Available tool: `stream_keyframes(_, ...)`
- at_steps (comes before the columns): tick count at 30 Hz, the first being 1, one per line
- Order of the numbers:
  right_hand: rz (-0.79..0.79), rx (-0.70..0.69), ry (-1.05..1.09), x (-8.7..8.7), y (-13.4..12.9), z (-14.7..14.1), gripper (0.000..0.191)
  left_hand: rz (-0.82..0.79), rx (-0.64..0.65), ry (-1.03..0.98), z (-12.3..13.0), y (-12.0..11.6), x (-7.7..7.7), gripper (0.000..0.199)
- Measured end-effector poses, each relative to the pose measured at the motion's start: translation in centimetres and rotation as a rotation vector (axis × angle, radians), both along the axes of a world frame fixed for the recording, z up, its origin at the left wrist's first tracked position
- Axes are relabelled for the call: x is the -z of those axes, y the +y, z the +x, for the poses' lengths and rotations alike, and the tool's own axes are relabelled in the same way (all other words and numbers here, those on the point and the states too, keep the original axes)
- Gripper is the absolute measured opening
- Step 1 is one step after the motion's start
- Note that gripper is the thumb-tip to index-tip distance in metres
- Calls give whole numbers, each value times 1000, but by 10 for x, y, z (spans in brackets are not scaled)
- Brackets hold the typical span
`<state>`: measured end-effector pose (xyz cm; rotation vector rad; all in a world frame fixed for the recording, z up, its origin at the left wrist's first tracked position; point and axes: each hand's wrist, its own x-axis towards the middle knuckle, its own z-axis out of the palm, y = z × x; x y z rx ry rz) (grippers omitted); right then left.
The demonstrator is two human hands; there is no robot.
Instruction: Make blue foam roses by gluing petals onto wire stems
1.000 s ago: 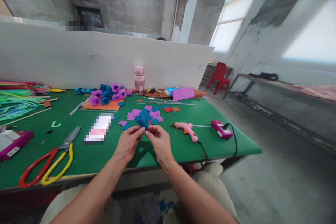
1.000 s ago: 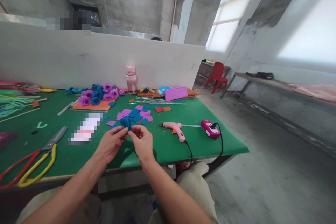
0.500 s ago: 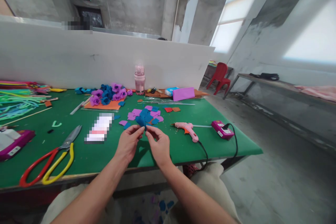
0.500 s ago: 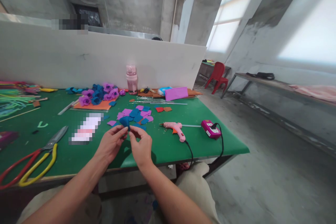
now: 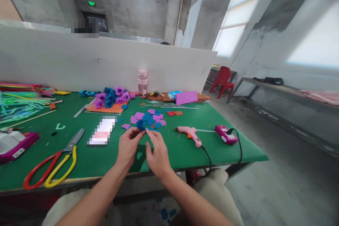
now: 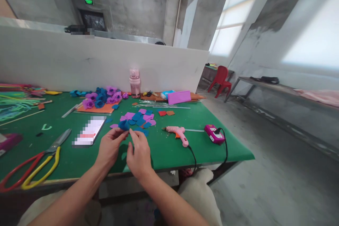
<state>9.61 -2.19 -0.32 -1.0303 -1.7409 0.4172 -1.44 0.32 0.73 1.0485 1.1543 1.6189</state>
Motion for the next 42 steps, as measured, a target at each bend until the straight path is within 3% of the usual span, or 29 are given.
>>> stream_keyframes(4, 24, -42, 86, -6, 4, 7, 40, 61, -3, 92, -4, -5, -8, 20)
stream_keyframes(8, -63, -32, 174, -8, 12, 13, 31, 85, 4, 141, -3, -8, -10, 19)
stream_keyframes(15, -206, -19, 133, -8, 16, 16, 11, 29, 31, 44, 4, -7, -5, 19)
stream_keyframes(19, -249, -12, 203, -7, 18, 17, 12, 23, 88, -46, 2, -4, -4, 24)
stream_keyframes(25, -353, -56, 356, -9, 21, 19, 13, -83, 198, 26, -2, -3, -5, 28)
stream_keyframes(34, -363, -46, 330, -12, 17, 18, 14, -119, 266, -36, -1, -2, 3, 19)
stream_keyframes(42, -310, -100, 346, -21, 24, 32, 19, -129, 279, -156, 1, -5, -11, 21)
